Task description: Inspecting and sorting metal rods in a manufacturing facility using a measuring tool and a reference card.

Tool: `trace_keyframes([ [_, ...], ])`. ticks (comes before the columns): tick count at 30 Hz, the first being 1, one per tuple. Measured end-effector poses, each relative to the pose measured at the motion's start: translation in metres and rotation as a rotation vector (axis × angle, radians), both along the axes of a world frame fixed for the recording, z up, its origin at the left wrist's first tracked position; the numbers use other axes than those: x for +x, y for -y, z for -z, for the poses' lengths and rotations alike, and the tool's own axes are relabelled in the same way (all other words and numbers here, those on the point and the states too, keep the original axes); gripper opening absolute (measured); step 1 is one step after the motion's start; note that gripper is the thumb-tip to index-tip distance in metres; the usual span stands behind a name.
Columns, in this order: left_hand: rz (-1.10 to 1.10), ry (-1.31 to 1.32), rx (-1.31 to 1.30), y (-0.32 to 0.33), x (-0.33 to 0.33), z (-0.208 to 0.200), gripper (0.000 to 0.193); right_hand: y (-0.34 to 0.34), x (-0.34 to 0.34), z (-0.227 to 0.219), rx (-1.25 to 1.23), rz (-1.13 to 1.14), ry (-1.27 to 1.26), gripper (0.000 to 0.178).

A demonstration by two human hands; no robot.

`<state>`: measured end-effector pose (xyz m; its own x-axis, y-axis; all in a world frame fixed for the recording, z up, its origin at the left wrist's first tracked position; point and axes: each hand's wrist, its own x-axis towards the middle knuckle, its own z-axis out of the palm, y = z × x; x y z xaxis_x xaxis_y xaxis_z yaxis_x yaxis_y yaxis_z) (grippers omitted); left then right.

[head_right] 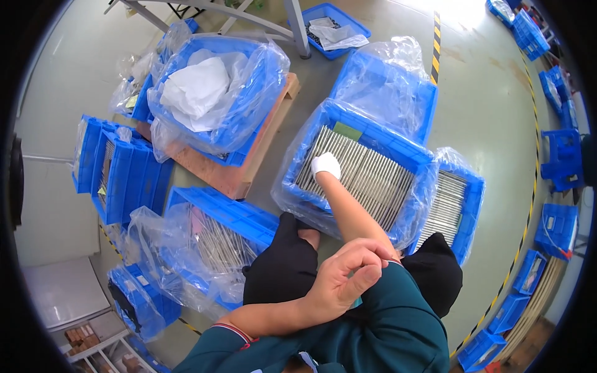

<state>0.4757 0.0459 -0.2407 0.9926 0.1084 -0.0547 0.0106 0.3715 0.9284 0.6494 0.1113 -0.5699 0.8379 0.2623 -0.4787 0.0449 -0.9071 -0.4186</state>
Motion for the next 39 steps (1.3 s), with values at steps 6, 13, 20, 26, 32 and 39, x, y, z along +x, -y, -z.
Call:
trace_keyframes([
  [6, 0.05, -0.015, -0.025, -0.005, -0.003, 0.008, 0.025, -0.027, -0.016, -0.011, 0.041, -0.118, -0.069, 0.037],
  [13, 0.05, -0.081, -0.03, -0.01, -0.005, -0.002, 0.023, -0.02, -0.007, -0.034, 0.017, -0.053, -0.317, 0.027],
  [20, 0.068, -0.077, -0.009, 0.001, -0.002, 0.008, 0.027, -0.009, -0.019, -0.05, 0.02, -0.254, -0.205, 0.031],
  [26, -0.074, -0.128, -0.048, 0.009, 0.005, 0.017, 0.032, 0.029, 0.007, -0.108, 0.059, -0.662, -0.156, 0.037],
  [32, -0.046, -0.161, -0.119, 0.03, 0.015, 0.023, 0.031, 0.238, 0.087, -0.182, 0.173, -0.413, -0.007, 0.04],
  [39, 0.014, -0.239, -0.025, 0.045, 0.024, 0.03, 0.036, 0.508, 0.045, -0.094, -0.174, 0.22, 0.16, 0.026],
])
